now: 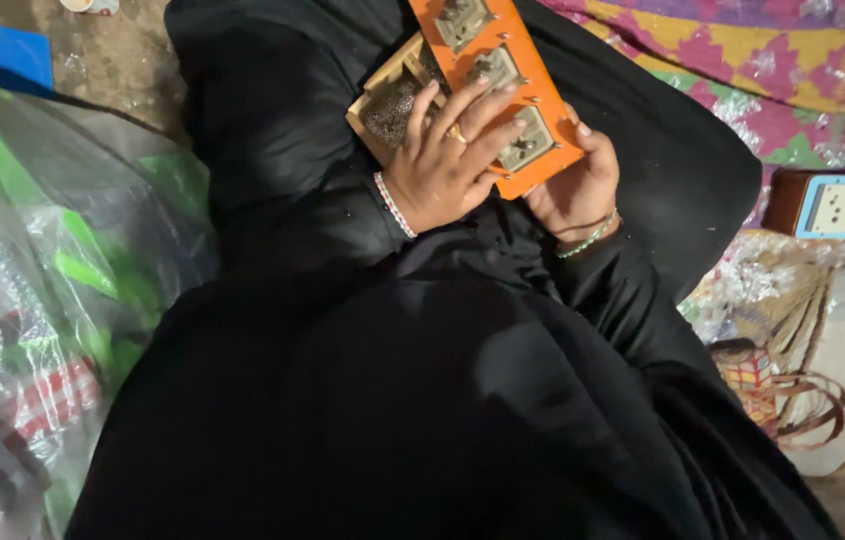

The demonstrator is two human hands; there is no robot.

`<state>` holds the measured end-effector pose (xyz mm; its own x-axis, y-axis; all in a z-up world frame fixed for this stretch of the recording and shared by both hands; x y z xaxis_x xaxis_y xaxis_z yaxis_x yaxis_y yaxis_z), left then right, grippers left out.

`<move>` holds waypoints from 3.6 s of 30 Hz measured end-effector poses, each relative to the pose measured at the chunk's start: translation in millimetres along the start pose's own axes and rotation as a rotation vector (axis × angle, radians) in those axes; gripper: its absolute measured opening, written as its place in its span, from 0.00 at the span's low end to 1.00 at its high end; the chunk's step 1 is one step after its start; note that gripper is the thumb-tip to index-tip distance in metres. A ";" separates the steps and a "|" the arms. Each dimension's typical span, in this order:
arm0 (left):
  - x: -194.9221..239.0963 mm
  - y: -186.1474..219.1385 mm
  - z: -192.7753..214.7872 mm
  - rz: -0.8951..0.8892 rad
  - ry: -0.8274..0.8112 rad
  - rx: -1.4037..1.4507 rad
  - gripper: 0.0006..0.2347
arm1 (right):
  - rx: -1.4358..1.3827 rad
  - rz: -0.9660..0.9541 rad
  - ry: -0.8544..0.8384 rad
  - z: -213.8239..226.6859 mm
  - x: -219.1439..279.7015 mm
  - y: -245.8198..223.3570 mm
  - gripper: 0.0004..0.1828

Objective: The person sits on the floor and assembles electrical switchboard components by inserting small metal fasteners into orange and blue plastic frames. They handle the frames and fasteners by hand, repeatedly flipping the frames to access different sides.

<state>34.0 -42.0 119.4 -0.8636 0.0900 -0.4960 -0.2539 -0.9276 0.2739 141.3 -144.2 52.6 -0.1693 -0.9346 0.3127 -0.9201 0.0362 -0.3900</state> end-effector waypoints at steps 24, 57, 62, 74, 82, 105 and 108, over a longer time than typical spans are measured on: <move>57.1 -111.4 -35.6 0.850 0.569 1.361 0.16 | 0.323 0.006 -0.181 -31.4 12.0 3.5 0.32; 32.9 -115.2 0.6 0.446 0.062 0.904 0.15 | 1.479 0.599 0.536 -66.8 29.3 -28.3 0.60; 32.7 -107.6 -17.4 0.432 -0.343 0.188 0.08 | 1.376 0.606 0.604 -56.0 22.7 -41.8 0.54; -35.6 -93.5 -92.6 0.178 -0.306 0.127 0.11 | 1.716 0.643 0.709 -83.1 20.3 -37.2 0.55; -23.0 -101.5 -120.9 0.280 -0.273 0.408 0.13 | 1.806 0.612 0.731 -84.6 19.8 -31.9 0.53; 49.5 -146.0 75.2 0.551 0.303 0.061 0.02 | 1.867 0.603 0.689 -86.7 18.1 -18.2 0.43; 31.5 -125.5 98.1 0.475 0.367 0.166 0.04 | 1.824 0.573 0.720 -84.1 19.5 -21.2 0.43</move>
<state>-4.0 112.8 150.2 -0.7005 -0.4767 -0.5311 0.0317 -0.7643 0.6441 127.8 -133.4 139.8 -0.7525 -0.6510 -0.0995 0.5488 -0.5364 -0.6412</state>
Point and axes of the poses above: each hand's wrist, its own x-axis away from the middle knuckle, its own z-axis out of the back of the hand, y = z × x, the point moved 8 cm from there along -x, towards the middle knuckle, and after that the axes turned 14 degrees about -z, right-handed, at the moved point
